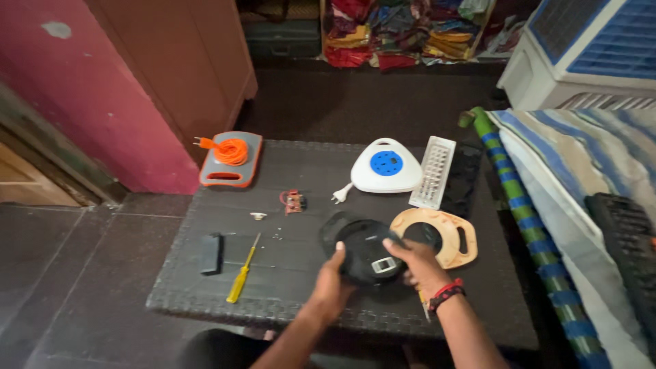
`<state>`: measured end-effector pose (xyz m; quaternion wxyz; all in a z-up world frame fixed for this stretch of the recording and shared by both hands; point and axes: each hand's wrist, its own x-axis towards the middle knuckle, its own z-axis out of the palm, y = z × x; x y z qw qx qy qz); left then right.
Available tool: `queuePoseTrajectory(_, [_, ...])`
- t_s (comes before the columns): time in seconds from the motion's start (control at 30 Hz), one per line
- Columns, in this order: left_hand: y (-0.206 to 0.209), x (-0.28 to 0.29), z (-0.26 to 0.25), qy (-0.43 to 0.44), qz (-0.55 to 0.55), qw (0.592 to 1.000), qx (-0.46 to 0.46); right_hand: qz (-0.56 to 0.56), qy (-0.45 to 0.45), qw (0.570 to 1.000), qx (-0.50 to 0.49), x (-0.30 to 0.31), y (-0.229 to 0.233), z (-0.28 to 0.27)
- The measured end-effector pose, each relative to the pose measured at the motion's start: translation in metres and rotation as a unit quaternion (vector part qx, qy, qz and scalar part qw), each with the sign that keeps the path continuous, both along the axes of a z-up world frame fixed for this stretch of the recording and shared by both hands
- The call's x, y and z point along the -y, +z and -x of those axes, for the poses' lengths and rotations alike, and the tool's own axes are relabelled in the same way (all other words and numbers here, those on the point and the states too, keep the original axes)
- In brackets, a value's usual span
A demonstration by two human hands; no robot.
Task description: The person disassembles a black circular electronic device using a yellow screwdriver, removes screws, and separates the casing to expose internal components. They then manipulate wires and small parts on the table.
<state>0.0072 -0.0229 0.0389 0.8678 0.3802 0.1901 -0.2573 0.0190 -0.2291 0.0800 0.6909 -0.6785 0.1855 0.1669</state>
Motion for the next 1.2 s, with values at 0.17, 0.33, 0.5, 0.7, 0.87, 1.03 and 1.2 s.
queuePoseTrajectory(0.17, [0.024,0.036,0.024,-0.093,-0.24,0.923,0.286,-0.081,-0.225,0.969,0.063,0.032,-0.013,-0.023])
queuePoseTrajectory(0.33, [0.01,0.043,0.058,-0.169,-0.631,0.558,0.512,-0.099,-0.37,0.922,0.058,0.061,-0.021,-0.027])
queuePoseTrajectory(0.5, [-0.01,0.05,0.04,-0.143,-0.699,0.491,0.5,-0.063,-0.351,0.93,0.093,0.054,-0.006,-0.016])
queuePoseTrajectory(0.7, [-0.026,0.057,-0.025,-0.128,-0.797,0.354,0.473,0.015,-0.347,0.935,0.065,0.06,-0.018,-0.018])
queuePoseTrajectory(0.87, [-0.024,0.043,-0.06,-0.212,-0.792,0.37,0.437,-0.063,-0.347,0.933,0.076,0.057,-0.007,-0.013])
queuePoseTrajectory(1.03, [-0.021,0.007,-0.046,-0.22,-0.823,0.346,0.394,0.026,-0.316,0.946,0.067,0.05,0.018,-0.002])
queuePoseTrajectory(1.2, [-0.002,-0.048,-0.019,-0.281,-0.863,0.272,0.322,-0.041,-0.348,0.935,0.049,0.043,0.008,-0.005])
